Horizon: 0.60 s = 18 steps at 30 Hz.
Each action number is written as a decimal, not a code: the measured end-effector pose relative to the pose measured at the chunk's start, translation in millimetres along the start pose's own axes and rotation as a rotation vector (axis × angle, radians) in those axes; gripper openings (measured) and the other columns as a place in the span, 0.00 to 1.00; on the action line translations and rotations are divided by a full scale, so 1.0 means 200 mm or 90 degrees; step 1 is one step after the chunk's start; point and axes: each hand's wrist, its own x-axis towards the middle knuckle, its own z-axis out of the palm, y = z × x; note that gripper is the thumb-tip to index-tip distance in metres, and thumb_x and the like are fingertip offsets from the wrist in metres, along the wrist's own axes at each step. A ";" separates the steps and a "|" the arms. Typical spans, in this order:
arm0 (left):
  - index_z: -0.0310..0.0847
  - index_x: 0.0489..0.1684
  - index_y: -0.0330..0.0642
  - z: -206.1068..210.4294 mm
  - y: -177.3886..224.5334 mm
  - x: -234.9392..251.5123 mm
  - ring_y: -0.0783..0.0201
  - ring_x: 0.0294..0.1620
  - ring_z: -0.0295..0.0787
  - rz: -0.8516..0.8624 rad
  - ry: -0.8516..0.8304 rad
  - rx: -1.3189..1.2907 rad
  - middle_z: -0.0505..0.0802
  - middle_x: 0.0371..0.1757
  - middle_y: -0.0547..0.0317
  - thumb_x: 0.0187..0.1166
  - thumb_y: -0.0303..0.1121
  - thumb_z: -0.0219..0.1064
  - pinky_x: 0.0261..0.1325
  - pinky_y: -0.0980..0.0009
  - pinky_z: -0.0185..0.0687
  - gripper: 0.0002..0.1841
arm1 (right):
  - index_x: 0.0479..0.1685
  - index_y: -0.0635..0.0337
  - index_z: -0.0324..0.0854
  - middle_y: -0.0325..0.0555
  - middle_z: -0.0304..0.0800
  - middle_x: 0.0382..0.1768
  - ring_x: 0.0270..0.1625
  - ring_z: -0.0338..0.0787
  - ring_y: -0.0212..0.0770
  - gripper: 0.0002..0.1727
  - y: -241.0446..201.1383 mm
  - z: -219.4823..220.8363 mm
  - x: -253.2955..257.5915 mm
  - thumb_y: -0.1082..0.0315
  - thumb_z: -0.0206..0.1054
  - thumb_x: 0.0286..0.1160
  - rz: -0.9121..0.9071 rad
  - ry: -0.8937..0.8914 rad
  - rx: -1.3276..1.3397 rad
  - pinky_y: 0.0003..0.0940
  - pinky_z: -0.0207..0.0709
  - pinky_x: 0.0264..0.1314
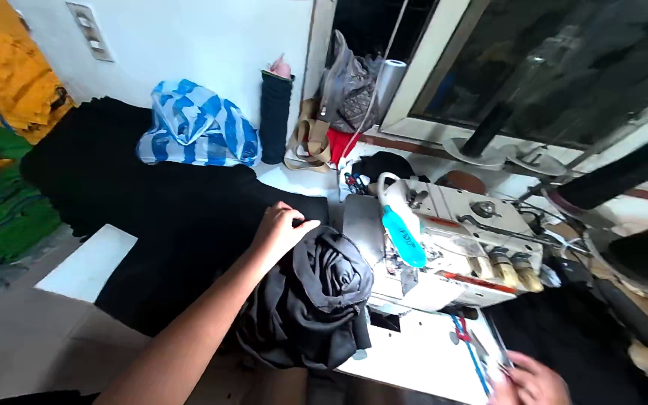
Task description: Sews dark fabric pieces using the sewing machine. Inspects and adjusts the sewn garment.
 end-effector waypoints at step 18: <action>0.94 0.41 0.47 -0.32 0.23 -0.35 0.60 0.46 0.87 0.223 0.127 0.031 0.92 0.39 0.62 0.77 0.37 0.71 0.51 0.60 0.80 0.07 | 0.42 0.58 0.95 0.47 0.92 0.31 0.30 0.93 0.47 0.11 -0.45 0.41 0.23 0.68 0.66 0.71 -0.395 0.142 -0.216 0.44 0.85 0.27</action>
